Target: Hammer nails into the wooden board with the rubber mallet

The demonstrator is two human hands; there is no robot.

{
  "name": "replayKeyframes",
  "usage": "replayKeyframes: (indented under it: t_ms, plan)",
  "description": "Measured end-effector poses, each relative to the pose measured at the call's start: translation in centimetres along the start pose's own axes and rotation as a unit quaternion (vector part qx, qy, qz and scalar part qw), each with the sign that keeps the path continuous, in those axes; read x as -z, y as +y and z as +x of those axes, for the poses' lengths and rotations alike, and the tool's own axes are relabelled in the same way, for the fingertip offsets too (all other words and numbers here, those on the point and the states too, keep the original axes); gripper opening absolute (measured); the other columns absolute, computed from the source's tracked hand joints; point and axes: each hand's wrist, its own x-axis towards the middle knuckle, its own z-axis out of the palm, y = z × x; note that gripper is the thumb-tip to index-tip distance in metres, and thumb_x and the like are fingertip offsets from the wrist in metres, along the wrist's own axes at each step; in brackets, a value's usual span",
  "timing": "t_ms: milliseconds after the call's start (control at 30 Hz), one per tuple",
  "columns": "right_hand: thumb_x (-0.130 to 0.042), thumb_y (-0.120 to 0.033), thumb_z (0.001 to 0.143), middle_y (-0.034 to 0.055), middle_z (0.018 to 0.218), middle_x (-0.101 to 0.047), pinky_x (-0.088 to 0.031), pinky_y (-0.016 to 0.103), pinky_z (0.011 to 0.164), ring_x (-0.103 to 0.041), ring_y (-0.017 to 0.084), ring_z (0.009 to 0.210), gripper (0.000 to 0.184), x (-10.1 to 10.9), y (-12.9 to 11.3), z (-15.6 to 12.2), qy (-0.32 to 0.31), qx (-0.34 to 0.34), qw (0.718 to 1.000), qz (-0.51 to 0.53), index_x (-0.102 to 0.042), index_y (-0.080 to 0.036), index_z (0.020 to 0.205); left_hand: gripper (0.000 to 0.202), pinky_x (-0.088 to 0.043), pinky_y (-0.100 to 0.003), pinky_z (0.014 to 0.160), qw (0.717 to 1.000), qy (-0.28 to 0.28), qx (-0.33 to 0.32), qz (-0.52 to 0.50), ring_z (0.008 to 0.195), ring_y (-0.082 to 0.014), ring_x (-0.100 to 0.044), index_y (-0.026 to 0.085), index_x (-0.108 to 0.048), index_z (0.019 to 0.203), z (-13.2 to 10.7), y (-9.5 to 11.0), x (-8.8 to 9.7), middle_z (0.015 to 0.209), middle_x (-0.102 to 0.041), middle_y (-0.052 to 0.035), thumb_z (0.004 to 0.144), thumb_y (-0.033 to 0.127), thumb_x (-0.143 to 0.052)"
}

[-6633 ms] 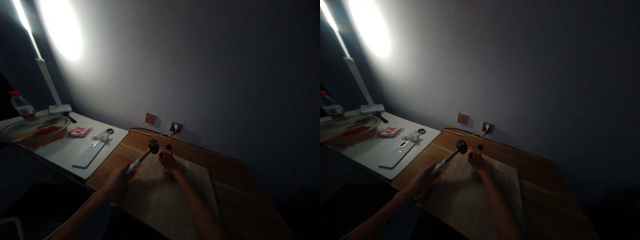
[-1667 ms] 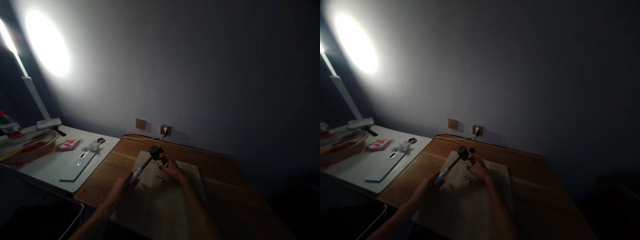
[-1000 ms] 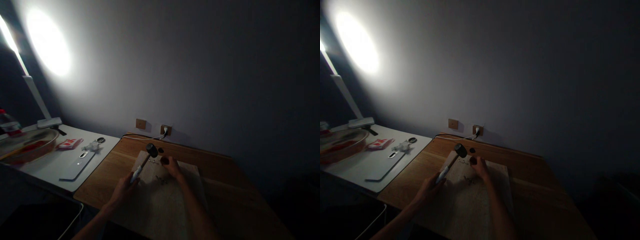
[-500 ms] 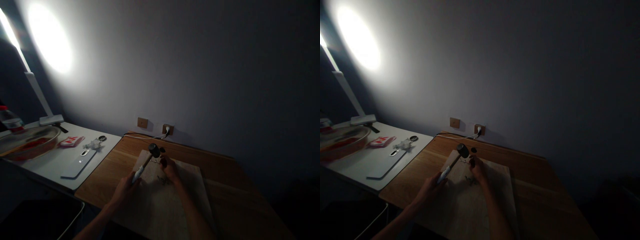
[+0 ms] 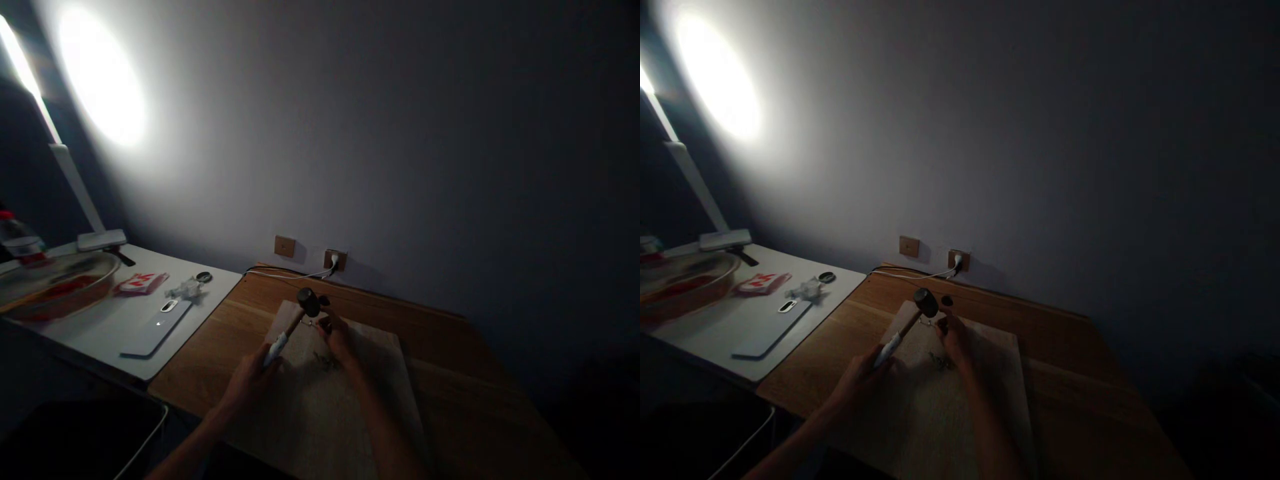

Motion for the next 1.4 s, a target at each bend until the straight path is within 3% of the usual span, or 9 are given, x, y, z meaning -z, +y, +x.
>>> replayKeyframes:
  t_ms: [300,533,667,833,1033,1100,1167,1267,1400]
  plan:
    - [-0.065,-0.028,0.079,-0.0001,0.08,-0.069,-0.054,0.033,0.075,-0.067,0.022,0.076,0.037,-0.4,0.7,0.1,0.027,0.014,0.999,-0.036,-0.065,-0.027,0.116,0.027,-0.038,-0.023,0.061,0.998,-0.04,0.021,0.041,0.072,-0.0179,-0.067,0.019,-0.062,0.106,0.2,1.2,0.6,0.081,-0.07,-0.003,0.094,0.039,-0.048]
    - [-0.082,-0.037,0.066,0.0093,0.12,-0.066,-0.055,0.04,0.09,-0.065,0.025,0.099,0.069,-0.1,0.9,0.2,0.065,0.063,0.995,-0.034,-0.057,-0.023,0.129,0.022,-0.035,-0.024,0.061,0.99,-0.062,-0.02,0.124,0.075,-0.0203,-0.068,0.021,-0.061,0.102,0.5,1.9,1.9,0.082,-0.07,-0.0047,0.094,0.038,-0.049]
    - [-0.087,-0.033,0.061,0.0109,0.128,-0.061,-0.05,0.042,0.1,-0.059,0.028,0.115,0.085,0.9,0.5,0.0,0.039,0.068,0.997,-0.023,-0.051,-0.022,0.137,0.018,-0.035,-0.025,0.062,0.984,-0.082,-0.008,0.157,0.077,-0.0218,-0.07,0.023,-0.06,0.101,0.4,2.4,2.0,0.085,-0.072,-0.0057,0.094,0.036,-0.051]
    - [-0.087,-0.033,0.062,0.0085,0.123,-0.064,-0.047,0.045,0.103,-0.06,0.028,0.115,0.083,1.3,0.1,-0.2,0.012,0.082,0.996,-0.017,-0.052,-0.025,0.137,0.019,-0.035,-0.026,0.062,0.984,-0.069,-0.005,0.165,0.08,-0.024,-0.072,0.023,-0.061,0.102,0.3,2.9,1.6,0.087,-0.073,-0.007,0.096,0.037,-0.049]
    - [-0.089,-0.04,0.059,0.0115,0.134,-0.059,-0.045,0.048,0.106,-0.055,0.031,0.123,0.089,2.0,-0.2,0.0,0.006,0.082,0.994,-0.066,-0.052,-0.026,0.138,0.02,-0.036,-0.025,0.062,0.983,-0.074,0.019,0.164,0.082,-0.0246,-0.072,0.023,-0.062,0.106,-0.1,2.6,1.7,0.088,-0.074,-0.0074,0.094,0.036,-0.052]
    - [-0.088,-0.039,0.062,0.0114,0.132,-0.06,-0.047,0.048,0.104,-0.057,0.03,0.121,0.082,2.8,-0.5,0.0,0.015,0.076,0.994,-0.075,-0.054,-0.025,0.135,0.022,-0.036,-0.025,0.062,0.987,-0.063,0.016,0.145,0.081,-0.0239,-0.072,0.023,-0.063,0.105,-0.3,2.5,1.7,0.086,-0.073,-0.0065,0.094,0.038,-0.051]
    - [-0.083,-0.035,0.069,0.0101,0.118,-0.064,-0.051,0.043,0.096,-0.062,0.027,0.108,0.058,3.5,-1.1,-0.2,0.003,0.056,0.996,-0.074,-0.062,-0.023,0.122,0.023,-0.036,-0.025,0.062,0.992,-0.055,0.015,0.116,0.079,-0.0223,-0.071,0.023,-0.063,0.104,-0.4,2.4,1.4,0.084,-0.073,-0.0052,0.094,0.038,-0.05]
    - [-0.075,-0.029,0.077,0.0065,0.098,-0.066,-0.054,0.036,0.085,-0.065,0.022,0.09,0.021,3.9,-2.3,-1.4,-0.069,0.034,0.994,-0.077,-0.07,-0.022,0.096,0.026,-0.037,-0.023,0.06,0.997,-0.038,0.029,0.061,0.069,-0.019,-0.068,0.021,-0.063,0.103,-0.4,2.3,0.6,0.075,-0.069,-0.0022,0.093,0.04,-0.049]
    - [-0.075,-0.023,0.075,0.0079,0.096,-0.068,-0.053,0.035,0.088,-0.066,0.025,0.096,0.007,2.8,-3.9,-3.6,-0.149,0.044,0.983,-0.101,-0.071,-0.023,0.081,0.04,-0.039,-0.023,0.057,1.0,-0.002,0.021,-0.02,0.065,-0.0183,-0.064,0.019,-0.063,0.105,-0.4,1.7,-0.4,0.07,-0.065,-0.0001,0.091,0.052,-0.046]
